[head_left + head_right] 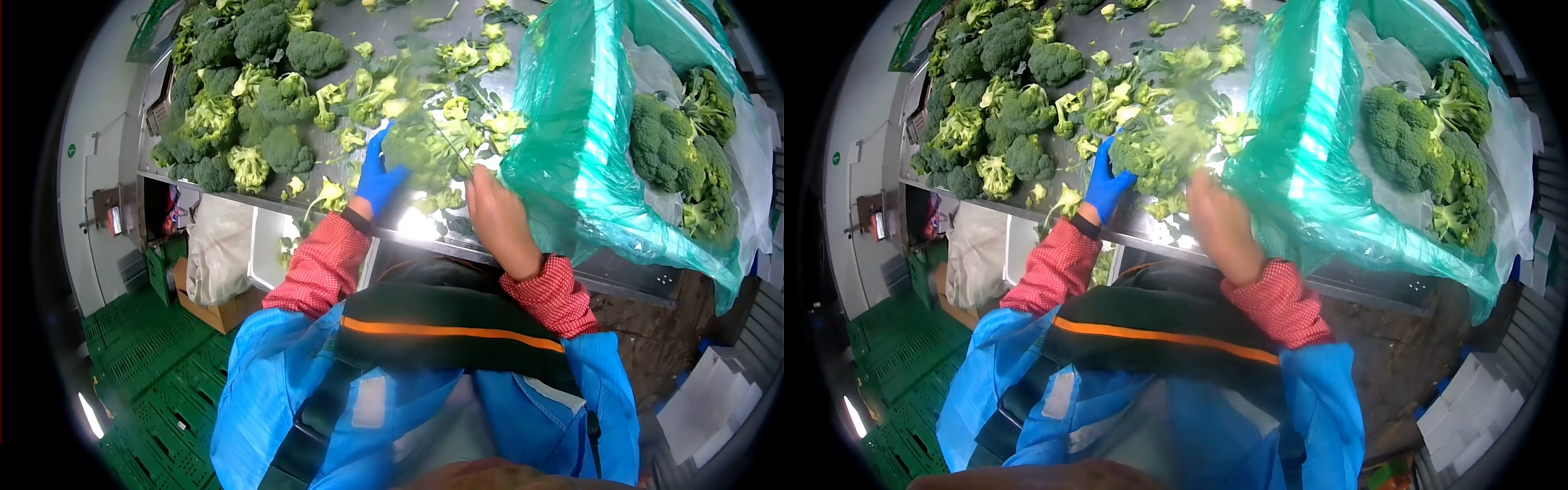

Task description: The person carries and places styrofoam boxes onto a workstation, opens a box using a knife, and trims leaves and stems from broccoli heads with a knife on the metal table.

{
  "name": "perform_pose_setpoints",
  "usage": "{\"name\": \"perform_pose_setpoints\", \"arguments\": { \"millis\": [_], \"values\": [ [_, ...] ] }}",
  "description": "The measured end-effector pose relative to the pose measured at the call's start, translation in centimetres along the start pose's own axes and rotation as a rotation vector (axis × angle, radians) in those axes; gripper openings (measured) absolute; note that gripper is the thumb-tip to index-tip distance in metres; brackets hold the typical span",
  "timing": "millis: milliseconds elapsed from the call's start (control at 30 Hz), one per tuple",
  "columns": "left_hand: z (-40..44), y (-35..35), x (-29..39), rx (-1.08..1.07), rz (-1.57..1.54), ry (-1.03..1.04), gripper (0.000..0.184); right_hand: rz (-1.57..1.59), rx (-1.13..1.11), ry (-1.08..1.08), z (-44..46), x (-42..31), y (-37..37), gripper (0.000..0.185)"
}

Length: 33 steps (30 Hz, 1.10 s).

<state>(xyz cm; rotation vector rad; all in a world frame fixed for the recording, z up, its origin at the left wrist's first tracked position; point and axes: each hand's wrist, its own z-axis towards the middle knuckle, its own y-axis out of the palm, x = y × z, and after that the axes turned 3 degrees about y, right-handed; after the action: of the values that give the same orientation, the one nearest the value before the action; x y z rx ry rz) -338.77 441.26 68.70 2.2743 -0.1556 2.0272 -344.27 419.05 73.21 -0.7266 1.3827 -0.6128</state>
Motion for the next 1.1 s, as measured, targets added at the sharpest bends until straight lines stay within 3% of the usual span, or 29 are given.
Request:
{"name": "perform_pose_setpoints", "arguments": {
  "millis": [233,300,333,467,567,600,700,733,833,900,967,1033,1100],
  "values": [
    [-0.4,0.5,-1.3,0.032,0.145,0.067,0.066,-0.083,-0.102,0.04,0.2,1.7,2.0,0.003],
    [-0.3,1.1,-0.7,0.028,0.165,0.048,0.064,0.034,-0.125,0.109,0.6,3.4,3.9,0.007],
    [-0.5,1.2,-0.6,-0.011,0.252,0.163,0.063,0.094,-0.135,0.145,0.6,3.8,4.6,0.009],
    [-1.4,2.1,3.7,0.084,-0.157,-0.119,0.059,0.197,-0.212,0.19,0.6,5.0,5.2,0.016],
    [0.0,-2.4,1.5,-0.061,-0.294,-0.187,0.058,0.3,-0.221,0.222,-0.4,4.4,1.9,0.018],
    [-0.1,-2.1,3.5,-0.09,-0.371,-0.261,0.059,0.372,-0.306,0.333,0.0,2.4,-1.1,0.024],
    [0.0,-0.7,7.1,-0.055,-0.193,-0.278,0.061,0.412,0.067,-0.034,0.5,-2.2,-4.4,0.039],
    [0.1,-0.1,7.3,0.051,0.016,-0.335,0.056,0.325,0.074,-0.045,0.8,-3.3,-4.7,0.037],
    [0.0,2.0,9.9,-0.18,0.159,-0.151,0.052,0.256,0.078,-0.043,1.9,-4.0,-4.9,0.033],
    [0.5,1.2,9.8,-0.123,0.044,-0.197,0.052,0.467,0.064,-0.015,3.2,-1.8,-3.8,0.03],
    [0.7,0.2,10.1,-0.093,-0.022,-0.17,0.053,0.444,0.405,-0.073,3.5,2.2,-0.7,0.024],
    [0.4,-0.9,9.7,-0.107,-0.174,-0.17,0.059,0.559,0.066,0.281,1.7,-0.9,-4.1,0.042],
    [-0.3,-0.6,9.8,-0.056,-0.15,-0.215,0.062,0.4,0.13,0.143,1.0,-2.5,-3.4,0.048]
  ]
}}
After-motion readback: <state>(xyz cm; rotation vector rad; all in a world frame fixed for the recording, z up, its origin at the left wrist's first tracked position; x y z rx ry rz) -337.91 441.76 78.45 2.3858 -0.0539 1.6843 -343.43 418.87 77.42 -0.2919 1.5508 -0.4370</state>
